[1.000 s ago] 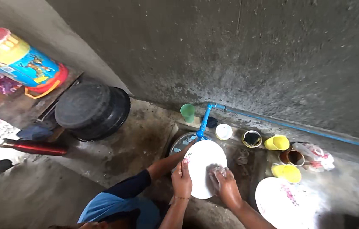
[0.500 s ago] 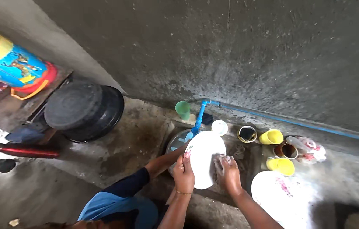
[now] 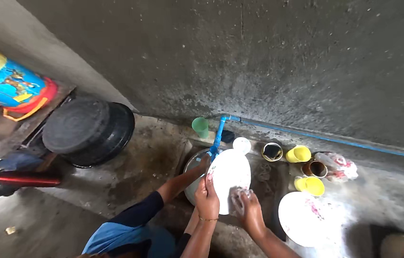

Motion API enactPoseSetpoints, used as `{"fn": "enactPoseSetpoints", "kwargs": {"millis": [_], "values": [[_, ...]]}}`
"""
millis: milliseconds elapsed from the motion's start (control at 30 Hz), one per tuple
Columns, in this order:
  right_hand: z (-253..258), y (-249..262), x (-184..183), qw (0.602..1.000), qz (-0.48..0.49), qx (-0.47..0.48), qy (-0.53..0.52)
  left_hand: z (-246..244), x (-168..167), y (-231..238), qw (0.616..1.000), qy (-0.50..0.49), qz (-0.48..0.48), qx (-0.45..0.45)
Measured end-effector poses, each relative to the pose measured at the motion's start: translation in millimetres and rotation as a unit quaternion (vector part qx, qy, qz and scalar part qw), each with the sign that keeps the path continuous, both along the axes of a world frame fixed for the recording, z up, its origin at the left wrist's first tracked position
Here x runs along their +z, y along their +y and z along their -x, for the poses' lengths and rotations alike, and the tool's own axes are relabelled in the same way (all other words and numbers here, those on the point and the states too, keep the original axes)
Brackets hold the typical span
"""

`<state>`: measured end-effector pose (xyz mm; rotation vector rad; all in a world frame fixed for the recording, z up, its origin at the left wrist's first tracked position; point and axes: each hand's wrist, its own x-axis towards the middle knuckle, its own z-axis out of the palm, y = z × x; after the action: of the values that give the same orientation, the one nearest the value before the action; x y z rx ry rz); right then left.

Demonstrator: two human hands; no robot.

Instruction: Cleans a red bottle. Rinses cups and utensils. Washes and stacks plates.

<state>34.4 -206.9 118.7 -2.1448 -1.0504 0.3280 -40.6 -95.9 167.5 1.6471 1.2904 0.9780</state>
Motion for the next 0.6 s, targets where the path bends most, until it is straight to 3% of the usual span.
{"fn": "enactPoseSetpoints", "kwargs": {"millis": [200, 367, 467, 600], "values": [[-29, 6, -4, 0.999, 0.026, -0.031, 0.012, -2, -4, -9, 1.000, -0.011, -0.021, -0.006], [-2, -1, 14, 0.992, 0.029, 0.046, 0.117, -2, -14, -11, 0.996, -0.008, -0.079, -0.035], [-32, 10, 17, 0.966, 0.182, 0.050, 0.177, -1, -20, -13, 0.991, -0.008, -0.119, -0.060], [-41, 14, 17, 0.961, 0.210, 0.030, 0.179, -5, -17, -14, 0.992, 0.002, -0.114, -0.058]]}}
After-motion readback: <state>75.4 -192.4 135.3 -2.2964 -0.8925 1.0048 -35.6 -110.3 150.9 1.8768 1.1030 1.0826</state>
